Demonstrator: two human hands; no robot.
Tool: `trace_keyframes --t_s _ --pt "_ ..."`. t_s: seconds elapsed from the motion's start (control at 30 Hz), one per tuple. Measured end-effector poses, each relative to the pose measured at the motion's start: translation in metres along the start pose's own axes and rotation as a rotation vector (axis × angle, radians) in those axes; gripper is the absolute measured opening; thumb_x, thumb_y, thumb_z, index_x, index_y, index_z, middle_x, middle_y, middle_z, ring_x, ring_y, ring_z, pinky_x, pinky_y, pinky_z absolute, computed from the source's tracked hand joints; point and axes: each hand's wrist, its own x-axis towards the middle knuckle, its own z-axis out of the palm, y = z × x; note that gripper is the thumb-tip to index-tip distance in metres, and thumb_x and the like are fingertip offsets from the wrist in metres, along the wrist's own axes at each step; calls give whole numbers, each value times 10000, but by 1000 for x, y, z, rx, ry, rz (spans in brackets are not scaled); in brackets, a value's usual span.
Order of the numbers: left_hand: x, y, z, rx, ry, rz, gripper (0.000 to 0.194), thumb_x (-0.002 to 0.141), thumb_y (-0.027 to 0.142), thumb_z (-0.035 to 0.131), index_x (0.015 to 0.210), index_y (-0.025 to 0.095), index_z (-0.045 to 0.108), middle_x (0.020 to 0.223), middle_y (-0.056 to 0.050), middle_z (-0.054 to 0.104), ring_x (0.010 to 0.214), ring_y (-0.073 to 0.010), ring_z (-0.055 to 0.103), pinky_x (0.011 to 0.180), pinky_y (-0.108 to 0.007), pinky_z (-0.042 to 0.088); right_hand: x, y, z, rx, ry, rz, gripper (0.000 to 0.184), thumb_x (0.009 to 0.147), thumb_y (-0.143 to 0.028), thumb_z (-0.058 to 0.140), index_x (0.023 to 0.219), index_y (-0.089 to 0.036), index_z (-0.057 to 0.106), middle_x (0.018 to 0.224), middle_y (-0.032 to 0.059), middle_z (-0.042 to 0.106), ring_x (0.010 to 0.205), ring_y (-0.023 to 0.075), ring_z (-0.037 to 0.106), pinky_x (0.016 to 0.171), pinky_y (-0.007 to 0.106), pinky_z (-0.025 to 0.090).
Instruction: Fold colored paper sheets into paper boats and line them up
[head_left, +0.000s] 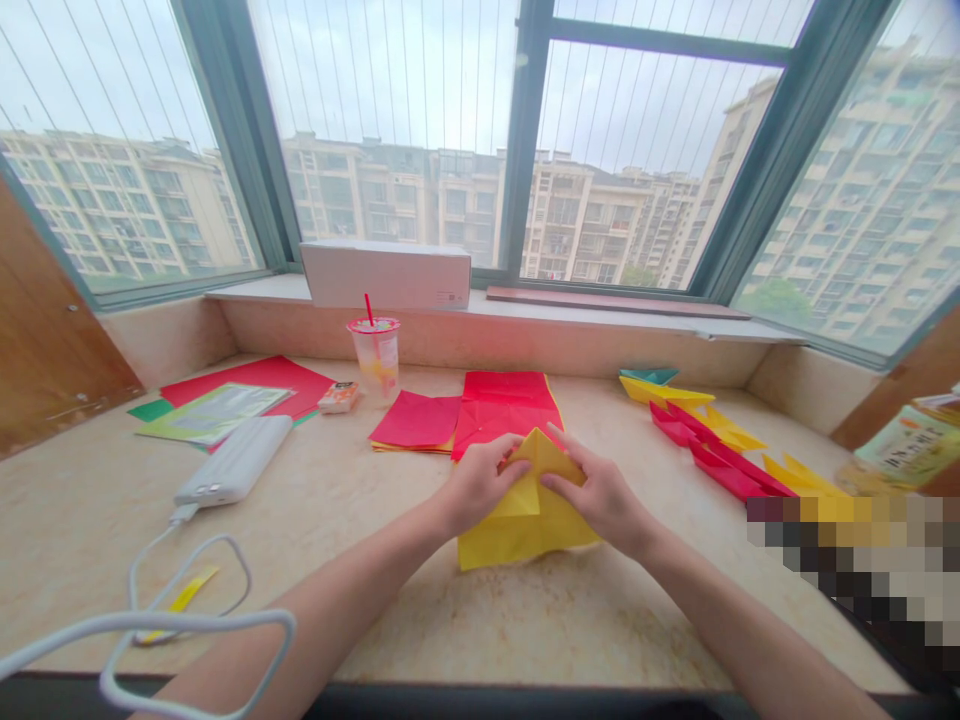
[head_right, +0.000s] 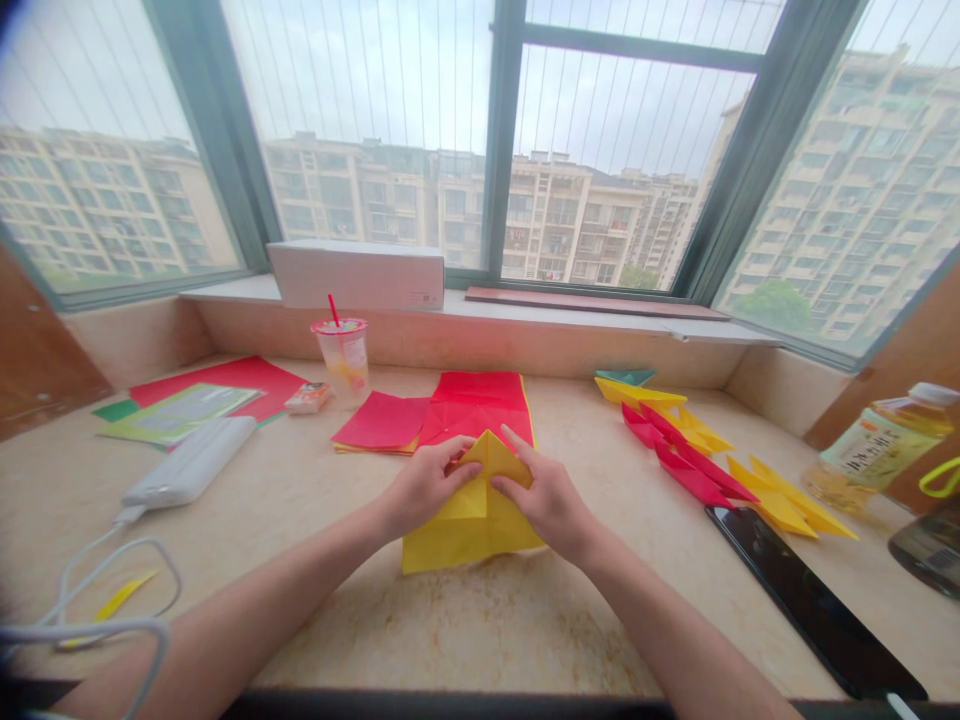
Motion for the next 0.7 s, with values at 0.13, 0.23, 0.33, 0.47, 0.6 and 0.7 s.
trace_keyframes --t_s 0.13,0.23,0.33,0.47,0.6,0.7 --pt "-3 0 0 169 -13 54 386 865 370 614 1214 215 558 1045 -51 708 944 -226 667 823 -303 494 1 -3 2 114 -51 22 451 850 -307 641 1292 -253 570 1106 41 716 977 230 680 843 350 547" --pt "-4 -6 0 281 -16 42 588 845 406 645 1358 220 425 971 -53 699 875 -240 665 787 -330 497 2 -1 5 32 -26 26 522 853 -304 640 1349 -258 485 971 26 712 847 203 680 774 335 547" --pt "-3 -11 -2 307 7 52 682 844 365 654 1428 240 325 1004 -57 689 890 -239 659 814 -345 493 3 2 6 -102 35 -35 570 838 -292 660 1362 -258 438 1004 35 678 916 207 655 857 368 522" --pt "1 -16 -11 316 79 68 578 831 295 663 1349 262 411 1002 -29 684 922 -221 654 844 -326 486 4 6 1 -202 -73 -157 312 823 -230 678 1130 -254 622 1131 56 639 1060 222 617 959 399 485" --pt "5 -21 -21 315 119 101 452 854 279 616 1278 248 464 1008 -20 680 902 -198 653 849 -315 490 0 7 -4 -247 -220 -182 436 774 -164 729 1189 -283 667 1351 88 516 1181 251 574 1043 439 444" --pt "5 -22 -25 359 102 158 376 869 264 584 1240 249 525 1124 -46 644 1029 -208 621 937 -334 461 -3 5 -6 -298 -277 -184 686 724 -115 749 1343 -344 560 1525 78 328 1300 283 487 1114 473 371"
